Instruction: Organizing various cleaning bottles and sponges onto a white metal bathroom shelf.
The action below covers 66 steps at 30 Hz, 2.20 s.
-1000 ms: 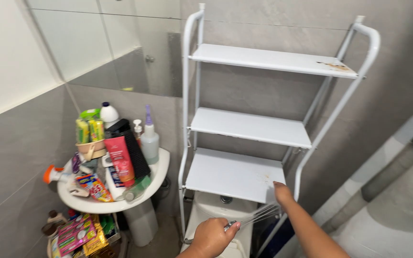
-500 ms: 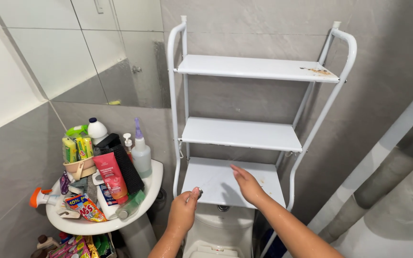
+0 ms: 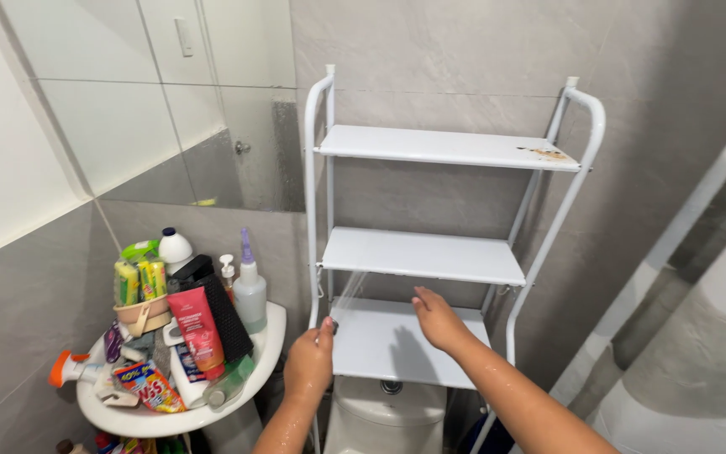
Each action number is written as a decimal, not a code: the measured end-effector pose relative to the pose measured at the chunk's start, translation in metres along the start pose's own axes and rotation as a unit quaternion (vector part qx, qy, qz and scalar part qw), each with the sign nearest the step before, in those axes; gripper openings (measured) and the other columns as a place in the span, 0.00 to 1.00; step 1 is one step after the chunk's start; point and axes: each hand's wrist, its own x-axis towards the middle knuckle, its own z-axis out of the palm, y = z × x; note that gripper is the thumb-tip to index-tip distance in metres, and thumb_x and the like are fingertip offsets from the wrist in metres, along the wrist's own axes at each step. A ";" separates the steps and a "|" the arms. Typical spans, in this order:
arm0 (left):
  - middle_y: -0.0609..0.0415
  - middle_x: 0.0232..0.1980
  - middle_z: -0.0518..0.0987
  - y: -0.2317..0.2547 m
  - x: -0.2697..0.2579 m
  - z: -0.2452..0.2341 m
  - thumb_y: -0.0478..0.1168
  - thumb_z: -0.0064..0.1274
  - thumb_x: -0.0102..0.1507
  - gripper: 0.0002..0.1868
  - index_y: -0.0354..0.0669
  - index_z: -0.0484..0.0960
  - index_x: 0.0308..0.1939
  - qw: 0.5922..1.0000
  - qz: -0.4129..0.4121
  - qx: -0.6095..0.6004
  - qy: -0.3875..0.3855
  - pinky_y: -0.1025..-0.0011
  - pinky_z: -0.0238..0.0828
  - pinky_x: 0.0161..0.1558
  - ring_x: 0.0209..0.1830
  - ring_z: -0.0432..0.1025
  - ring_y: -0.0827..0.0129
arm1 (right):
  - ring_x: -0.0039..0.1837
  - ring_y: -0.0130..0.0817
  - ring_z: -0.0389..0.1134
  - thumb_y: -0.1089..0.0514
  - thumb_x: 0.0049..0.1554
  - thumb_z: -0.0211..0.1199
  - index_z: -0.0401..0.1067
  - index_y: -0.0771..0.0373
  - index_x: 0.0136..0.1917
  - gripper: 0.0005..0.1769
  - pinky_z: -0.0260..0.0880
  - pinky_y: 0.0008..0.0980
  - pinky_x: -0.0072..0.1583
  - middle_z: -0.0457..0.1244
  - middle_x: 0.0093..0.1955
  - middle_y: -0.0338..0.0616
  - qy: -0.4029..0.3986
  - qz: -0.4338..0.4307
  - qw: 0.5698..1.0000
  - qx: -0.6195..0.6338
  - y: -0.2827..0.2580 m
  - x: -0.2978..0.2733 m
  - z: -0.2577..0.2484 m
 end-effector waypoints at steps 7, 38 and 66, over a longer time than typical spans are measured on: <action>0.42 0.33 0.83 0.029 -0.015 0.042 0.69 0.39 0.64 0.35 0.42 0.85 0.38 0.993 0.025 0.037 -0.114 0.55 0.73 0.45 0.38 0.78 0.48 | 0.76 0.49 0.60 0.46 0.65 0.49 0.65 0.64 0.72 0.29 0.57 0.38 0.74 0.61 0.72 0.56 0.100 0.045 0.993 0.033 0.089 -0.011 -0.057; 0.55 0.22 0.75 -0.061 -0.034 0.031 0.54 0.45 0.69 0.26 0.33 0.80 0.31 0.968 0.107 -0.226 -0.024 0.70 0.65 0.29 0.23 0.67 0.73 | 0.82 0.47 0.48 0.45 0.66 0.46 0.59 0.61 0.77 0.30 0.46 0.39 0.78 0.51 0.81 0.52 0.097 -0.085 0.992 -0.015 -0.080 0.047 -0.058; 0.55 0.19 0.69 -0.163 -0.056 0.046 0.69 0.43 0.63 0.40 0.29 0.78 0.26 0.842 0.197 -0.498 -0.069 0.75 0.53 0.20 0.17 0.60 0.78 | 0.82 0.42 0.50 0.46 0.68 0.42 0.61 0.61 0.76 0.29 0.46 0.37 0.77 0.54 0.80 0.47 0.119 -0.137 0.983 -0.019 -0.155 0.064 -0.190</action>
